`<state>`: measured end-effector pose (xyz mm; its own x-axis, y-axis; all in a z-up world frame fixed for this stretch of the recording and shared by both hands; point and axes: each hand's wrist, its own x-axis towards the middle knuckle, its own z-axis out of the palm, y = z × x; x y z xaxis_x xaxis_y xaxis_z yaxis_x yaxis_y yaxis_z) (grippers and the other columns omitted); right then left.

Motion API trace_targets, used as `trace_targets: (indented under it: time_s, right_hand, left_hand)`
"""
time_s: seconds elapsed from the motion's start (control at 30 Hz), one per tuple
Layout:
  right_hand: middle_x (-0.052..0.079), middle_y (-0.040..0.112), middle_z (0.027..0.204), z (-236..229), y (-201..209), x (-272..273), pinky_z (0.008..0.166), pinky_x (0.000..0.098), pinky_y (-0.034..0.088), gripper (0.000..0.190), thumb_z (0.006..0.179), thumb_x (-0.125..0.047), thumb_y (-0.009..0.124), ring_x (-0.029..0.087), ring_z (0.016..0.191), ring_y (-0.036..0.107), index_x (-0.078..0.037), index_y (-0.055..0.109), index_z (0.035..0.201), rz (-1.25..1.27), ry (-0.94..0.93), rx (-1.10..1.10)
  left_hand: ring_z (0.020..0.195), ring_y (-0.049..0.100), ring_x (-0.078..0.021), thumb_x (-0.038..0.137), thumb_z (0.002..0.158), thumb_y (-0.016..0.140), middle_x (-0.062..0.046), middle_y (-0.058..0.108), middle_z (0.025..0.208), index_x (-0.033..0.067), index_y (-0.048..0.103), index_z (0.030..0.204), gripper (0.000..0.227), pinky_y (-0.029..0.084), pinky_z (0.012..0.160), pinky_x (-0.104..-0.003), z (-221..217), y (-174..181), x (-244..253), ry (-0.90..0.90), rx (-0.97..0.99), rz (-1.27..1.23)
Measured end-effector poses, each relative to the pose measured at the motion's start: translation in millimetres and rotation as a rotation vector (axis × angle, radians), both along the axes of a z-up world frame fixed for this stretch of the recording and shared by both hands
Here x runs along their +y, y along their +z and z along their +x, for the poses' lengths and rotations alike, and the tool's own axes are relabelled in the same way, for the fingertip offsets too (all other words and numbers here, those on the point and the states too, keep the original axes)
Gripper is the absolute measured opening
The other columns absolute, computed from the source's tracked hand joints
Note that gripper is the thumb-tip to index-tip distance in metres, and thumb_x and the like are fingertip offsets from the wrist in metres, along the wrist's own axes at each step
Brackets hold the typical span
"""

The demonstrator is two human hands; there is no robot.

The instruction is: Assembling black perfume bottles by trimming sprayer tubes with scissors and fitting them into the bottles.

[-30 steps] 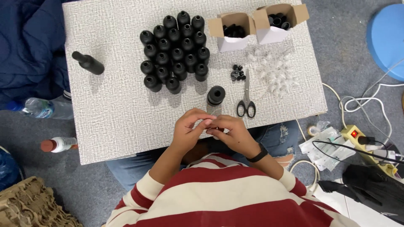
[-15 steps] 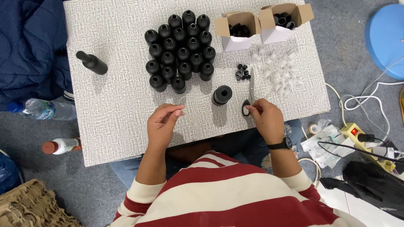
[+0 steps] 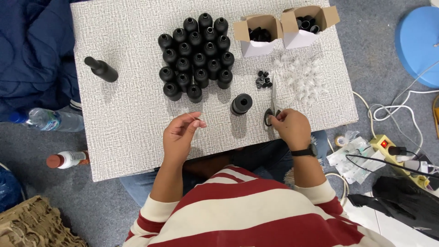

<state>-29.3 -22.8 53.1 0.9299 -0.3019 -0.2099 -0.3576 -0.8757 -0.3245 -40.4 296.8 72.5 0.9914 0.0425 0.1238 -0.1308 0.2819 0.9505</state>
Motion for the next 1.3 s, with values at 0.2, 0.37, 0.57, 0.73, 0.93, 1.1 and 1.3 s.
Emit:
trace_targets:
  time_s: [0.2, 0.37, 0.57, 0.73, 0.93, 1.1, 1.3]
  right_hand:
    - [0.011, 0.065, 0.061, -11.3, -11.2, -25.7, 0.058, 0.0268, 0.046, 0.027, 0.092, -0.024, 0.075, 0.018, 0.058, 0.061, 0.002, 0.076, 0.094, 0.689, -0.233, -0.071]
    - [0.009, 0.069, 0.079, -23.7, 16.5, -5.0, 0.06, 0.0213, 0.053, 0.026, 0.095, -0.024, 0.075, 0.013, 0.062, 0.066, 0.0, 0.066, 0.098, 1.193, -0.266, -0.106]
    - [0.017, 0.068, 0.086, -23.3, 9.0, 32.9, 0.061, 0.0248, 0.057, 0.024, 0.085, -0.005, 0.078, 0.017, 0.065, 0.067, 0.001, 0.06, 0.1, 1.6, -0.077, -0.214]
    - [0.021, 0.066, 0.077, -32.5, -6.7, 79.9, 0.055, 0.0283, 0.05, 0.036, 0.073, -0.011, 0.09, 0.02, 0.057, 0.062, -0.001, 0.061, 0.092, 1.851, 0.128, -0.224]
    - [0.021, 0.068, 0.075, -41.4, 2.0, 102.7, 0.056, 0.0288, 0.053, 0.037, 0.071, 0.0, 0.089, 0.02, 0.058, 0.065, 0.001, 0.059, 0.092, 1.71, 0.212, -0.098]
    - [0.024, 0.07, 0.077, -45.7, 13.2, 103.0, 0.057, 0.0316, 0.057, 0.033, 0.075, 0.004, 0.084, 0.024, 0.058, 0.07, 0.005, 0.059, 0.097, 1.709, 0.201, -0.097]
    - [0.02, 0.072, 0.077, -46.2, 13.3, 100.2, 0.058, 0.027, 0.057, 0.034, 0.073, 0.007, 0.086, 0.021, 0.064, 0.071, 0.006, 0.061, 0.096, 1.626, 0.166, -0.127]
  left_hand:
    - [0.078, 0.07, -0.0204, 0.001, 0.098, 0.061, -0.018, 0.072, 0.089, -0.0029, 0.064, 0.117, 0.02, 0.06, 0.072, -0.032, 4.8, -1.5, 10.1, -0.038, 0.056, -0.065]
    - [0.07, 0.061, -0.015, 0.007, 0.103, 0.052, -0.015, 0.069, 0.085, -0.0028, 0.066, 0.113, 0.02, 0.05, 0.065, -0.025, 11.5, 7.8, 4.4, -0.052, 0.096, -0.094]
    - [0.061, 0.043, -0.0071, 0.019, 0.108, 0.047, -0.01, 0.058, 0.08, -0.0034, 0.072, 0.111, 0.033, 0.04, 0.055, -0.02, 27.9, 28.1, -14.9, -0.111, -0.027, -0.066]
    - [0.064, 0.037, -0.0061, 0.019, 0.107, 0.048, -0.005, 0.049, 0.078, -0.004, 0.071, 0.116, 0.033, 0.037, 0.058, -0.02, 22.8, 47.4, -29.3, -0.174, -0.072, -0.068]
    - [0.071, 0.052, -0.0117, 0.006, 0.106, 0.049, -0.011, 0.061, 0.079, -0.0022, 0.065, 0.131, 0.031, 0.048, 0.069, -0.024, 10.0, 32.7, -30.5, -0.202, -0.076, -0.088]
    - [0.068, 0.057, -0.0132, 0.007, 0.106, 0.049, -0.014, 0.068, 0.078, -0.0026, 0.058, 0.135, 0.032, 0.048, 0.068, -0.025, 8.5, 38.4, -28.5, -0.221, -0.055, -0.153]
    - [0.063, 0.041, -0.0073, 0.017, 0.107, 0.049, -0.012, 0.066, 0.076, 0.0, 0.07, 0.118, 0.03, 0.037, 0.06, -0.02, 7.9, 38.7, -29.4, -0.191, 0.001, -0.13]
